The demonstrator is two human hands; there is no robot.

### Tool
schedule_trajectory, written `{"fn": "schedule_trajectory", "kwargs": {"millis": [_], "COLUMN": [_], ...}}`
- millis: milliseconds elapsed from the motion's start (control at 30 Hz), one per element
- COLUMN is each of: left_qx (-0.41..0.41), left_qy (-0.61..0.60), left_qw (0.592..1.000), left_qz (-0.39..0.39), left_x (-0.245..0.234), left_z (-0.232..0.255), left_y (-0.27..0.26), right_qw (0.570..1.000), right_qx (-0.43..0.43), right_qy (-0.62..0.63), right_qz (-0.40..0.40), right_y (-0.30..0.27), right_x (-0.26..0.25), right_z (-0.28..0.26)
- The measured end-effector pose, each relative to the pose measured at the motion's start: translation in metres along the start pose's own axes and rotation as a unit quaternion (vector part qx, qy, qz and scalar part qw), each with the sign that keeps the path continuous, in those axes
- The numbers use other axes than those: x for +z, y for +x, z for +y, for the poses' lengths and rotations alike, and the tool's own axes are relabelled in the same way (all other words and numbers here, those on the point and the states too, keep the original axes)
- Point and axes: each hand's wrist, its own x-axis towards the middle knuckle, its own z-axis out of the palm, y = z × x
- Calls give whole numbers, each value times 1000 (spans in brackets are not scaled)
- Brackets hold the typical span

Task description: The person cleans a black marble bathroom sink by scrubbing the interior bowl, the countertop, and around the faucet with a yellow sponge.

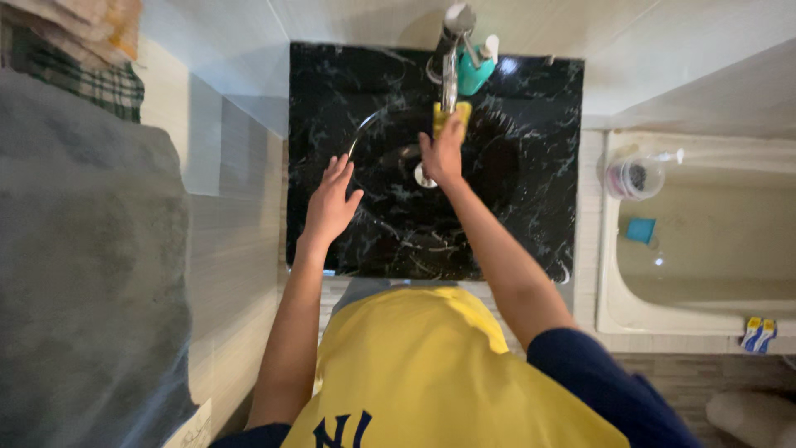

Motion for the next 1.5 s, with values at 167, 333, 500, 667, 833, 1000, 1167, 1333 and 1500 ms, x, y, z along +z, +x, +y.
{"fn": "schedule_trajectory", "kwargs": {"millis": [167,333,500,667,833,1000,1167,1333,1500], "left_qx": [19,3,-3,0,7,17,-4,2,88], "left_qy": [6,-3,18,25,19,-8,-20,-20,92], "left_qw": [1000,1000,1000,1000,1000,1000,1000,998,989], "left_qz": [24,10,-7,-8,2,20,22,51,73], "left_x": [1,0,-4,-2,0,1,1,3,20], "left_z": [1,5,9,14,14,9,10,11,26], "left_y": [-2,-1,0,1,1,1,6,20,75], "right_qw": [994,969,991,979,970,979,965,963,966], "right_qx": [-85,-173,-62,-114,-231,-173,-233,-264,-206], "right_qy": [-40,-17,-98,-17,-61,-101,-77,-23,140], "right_qz": [64,-176,65,171,-41,-39,88,-43,-62], "right_y": [8,-18,-29,-24,-20,-23,-7,18,-11], "right_x": [24,13,-38,-44,-11,-23,-6,22,-24], "right_z": [13,1,-2,-8,-44,-69,-92,-121,-114]}}
